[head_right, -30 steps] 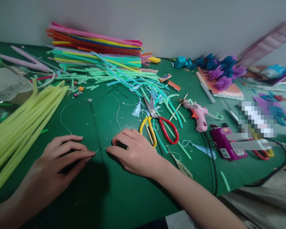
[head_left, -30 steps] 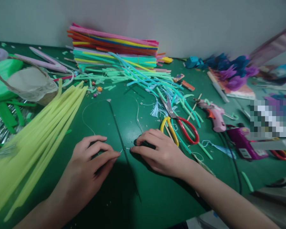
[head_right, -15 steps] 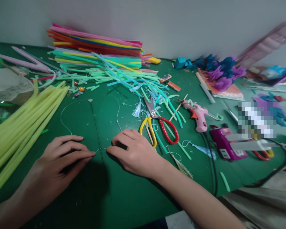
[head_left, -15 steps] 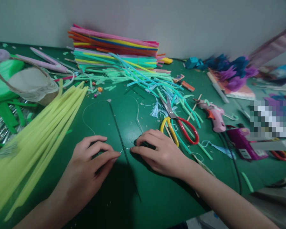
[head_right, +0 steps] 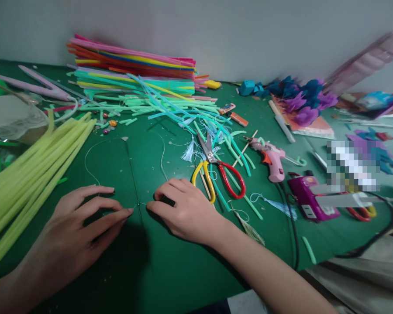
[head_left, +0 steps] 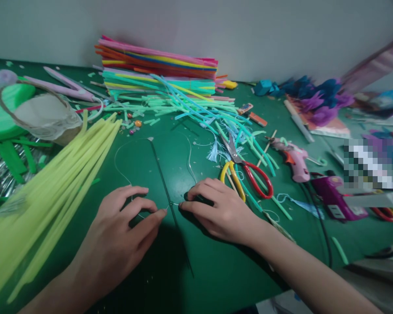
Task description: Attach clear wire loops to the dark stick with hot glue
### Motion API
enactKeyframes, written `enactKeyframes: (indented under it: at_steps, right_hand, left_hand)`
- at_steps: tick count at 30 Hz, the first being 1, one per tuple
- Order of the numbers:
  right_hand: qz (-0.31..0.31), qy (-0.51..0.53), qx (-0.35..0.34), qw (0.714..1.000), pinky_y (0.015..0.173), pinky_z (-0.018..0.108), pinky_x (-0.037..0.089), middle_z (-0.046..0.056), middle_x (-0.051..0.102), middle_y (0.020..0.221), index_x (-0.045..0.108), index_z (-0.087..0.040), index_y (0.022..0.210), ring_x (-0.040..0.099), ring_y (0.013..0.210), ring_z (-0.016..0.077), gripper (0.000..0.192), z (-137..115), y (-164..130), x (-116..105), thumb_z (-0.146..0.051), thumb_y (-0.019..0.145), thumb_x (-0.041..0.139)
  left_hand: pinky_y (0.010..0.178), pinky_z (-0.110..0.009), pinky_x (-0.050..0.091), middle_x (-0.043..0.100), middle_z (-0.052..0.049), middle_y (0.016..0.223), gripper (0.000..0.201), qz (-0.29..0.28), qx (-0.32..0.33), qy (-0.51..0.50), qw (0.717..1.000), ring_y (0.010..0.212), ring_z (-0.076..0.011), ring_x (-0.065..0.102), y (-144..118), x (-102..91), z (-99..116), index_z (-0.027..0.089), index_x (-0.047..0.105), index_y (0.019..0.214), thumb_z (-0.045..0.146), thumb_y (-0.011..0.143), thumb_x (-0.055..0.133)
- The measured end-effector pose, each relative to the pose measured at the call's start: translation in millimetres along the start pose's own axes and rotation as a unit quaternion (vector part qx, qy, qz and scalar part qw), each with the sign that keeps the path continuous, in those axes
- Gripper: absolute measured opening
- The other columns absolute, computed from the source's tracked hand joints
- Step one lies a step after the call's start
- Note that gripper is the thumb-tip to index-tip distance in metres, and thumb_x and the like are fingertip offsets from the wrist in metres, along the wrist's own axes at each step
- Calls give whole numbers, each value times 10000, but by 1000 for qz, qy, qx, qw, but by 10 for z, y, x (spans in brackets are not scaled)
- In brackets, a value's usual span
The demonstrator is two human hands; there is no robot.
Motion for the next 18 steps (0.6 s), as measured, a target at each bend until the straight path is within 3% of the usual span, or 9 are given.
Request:
enactKeyframes:
  at_steps: [18]
  right_hand:
    - [3,-2,-2,1000,750,345,460,89,668,932,715,-171,1027,561,876,190,208,-18,-12,-14,-151,943,526]
  left_hand:
    - [966,-627,428,656,-79,974,210,9,28,13,999,1128,-339,530,27,-45,35,214,709,1016,171,811,690]
Point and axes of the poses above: each hand's wrist, its own y-axis towards the middle knuckle, its own x-axis out of the palm, z = x × y, the point moved 4 cm from there along y, towards the middle knuckle
